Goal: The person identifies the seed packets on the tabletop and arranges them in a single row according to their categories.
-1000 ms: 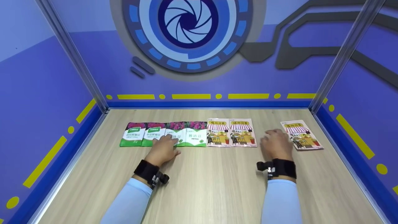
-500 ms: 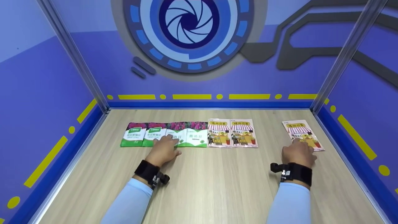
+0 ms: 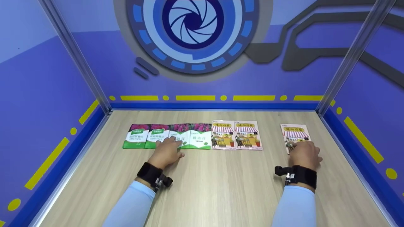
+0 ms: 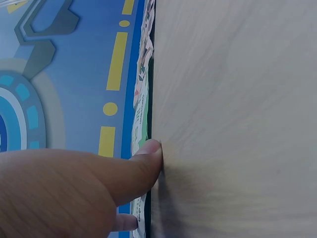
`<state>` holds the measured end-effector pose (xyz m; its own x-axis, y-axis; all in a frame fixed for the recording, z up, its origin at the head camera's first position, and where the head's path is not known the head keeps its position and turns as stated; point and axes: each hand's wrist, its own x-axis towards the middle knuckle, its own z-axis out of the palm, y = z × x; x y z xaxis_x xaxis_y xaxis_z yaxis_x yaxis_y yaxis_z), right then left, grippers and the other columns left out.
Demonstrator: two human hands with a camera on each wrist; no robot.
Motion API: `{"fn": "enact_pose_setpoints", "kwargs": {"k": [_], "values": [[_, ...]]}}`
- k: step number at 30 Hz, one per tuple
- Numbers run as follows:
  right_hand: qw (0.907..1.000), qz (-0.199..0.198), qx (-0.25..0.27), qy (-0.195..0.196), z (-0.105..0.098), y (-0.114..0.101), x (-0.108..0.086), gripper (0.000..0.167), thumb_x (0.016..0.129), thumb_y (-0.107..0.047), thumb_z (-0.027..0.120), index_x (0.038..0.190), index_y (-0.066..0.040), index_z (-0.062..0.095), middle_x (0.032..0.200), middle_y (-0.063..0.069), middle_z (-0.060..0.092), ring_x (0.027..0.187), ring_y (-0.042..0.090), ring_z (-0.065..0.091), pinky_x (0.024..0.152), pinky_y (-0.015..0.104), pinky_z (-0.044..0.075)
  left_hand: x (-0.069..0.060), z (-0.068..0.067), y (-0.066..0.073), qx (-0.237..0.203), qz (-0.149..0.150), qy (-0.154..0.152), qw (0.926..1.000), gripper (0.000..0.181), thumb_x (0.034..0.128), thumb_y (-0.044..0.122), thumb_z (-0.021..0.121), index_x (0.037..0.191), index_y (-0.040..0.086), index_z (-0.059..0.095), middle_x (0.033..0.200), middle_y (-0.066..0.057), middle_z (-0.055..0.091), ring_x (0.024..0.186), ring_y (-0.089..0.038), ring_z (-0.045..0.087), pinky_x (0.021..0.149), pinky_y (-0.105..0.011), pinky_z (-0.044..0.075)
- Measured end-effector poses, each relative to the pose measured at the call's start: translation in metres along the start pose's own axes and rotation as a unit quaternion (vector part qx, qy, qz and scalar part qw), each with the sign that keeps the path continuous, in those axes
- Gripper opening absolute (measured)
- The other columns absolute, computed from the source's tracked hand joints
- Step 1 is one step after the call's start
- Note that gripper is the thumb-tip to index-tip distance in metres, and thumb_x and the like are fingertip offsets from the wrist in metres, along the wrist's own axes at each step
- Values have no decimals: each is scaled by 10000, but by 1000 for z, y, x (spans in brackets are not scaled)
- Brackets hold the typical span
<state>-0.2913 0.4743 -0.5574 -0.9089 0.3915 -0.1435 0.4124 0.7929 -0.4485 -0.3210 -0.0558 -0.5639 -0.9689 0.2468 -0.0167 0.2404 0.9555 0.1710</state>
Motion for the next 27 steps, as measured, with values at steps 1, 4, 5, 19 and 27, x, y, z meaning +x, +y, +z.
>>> {"fn": "enact_pose_setpoints", "kwargs": {"k": [1,4,5,19,27], "values": [[10000,3,-13,-63,1,-1,1,581,884,42,676,1464,70,683,1367,505,531,1122,618,486,937,759,428,0,0,0,2,-9,-18,10000,573,1042,481,817,1516,170,733,1587,-159,661,1489,-396,597,1250,-730,419],[9992,-231,-202,-246,3,-7,4,542,982,-29,583,1516,6,669,1433,487,588,1179,640,545,942,785,429,1,1,-1,34,-31,-66,10000,586,1048,493,804,1534,177,720,1610,-158,648,1510,-397,584,1258,-727,414],[9986,-354,-278,-295,4,-10,5,524,1015,-60,559,1526,-5,664,1457,479,593,1205,650,560,939,800,431,1,1,-1,38,-35,-79,10000,587,1049,495,801,1538,179,718,1613,-157,646,1515,-397,581,1260,-727,412],[9934,-1018,-419,-337,24,-41,9,498,1106,-190,629,1592,-81,639,1544,447,571,1362,707,538,1016,993,344,2,0,-1,140,-31,-94,9999,610,1061,517,775,1555,167,702,1624,-169,631,1530,-406,569,1251,-728,422],[9924,-1059,-540,-316,32,-49,12,520,1119,-240,645,1599,-42,617,1503,422,566,1348,670,527,1007,914,412,1,-2,1,128,-34,-113,9998,608,1062,510,775,1562,173,699,1636,-171,624,1529,-411,568,1251,-731,426]]}}
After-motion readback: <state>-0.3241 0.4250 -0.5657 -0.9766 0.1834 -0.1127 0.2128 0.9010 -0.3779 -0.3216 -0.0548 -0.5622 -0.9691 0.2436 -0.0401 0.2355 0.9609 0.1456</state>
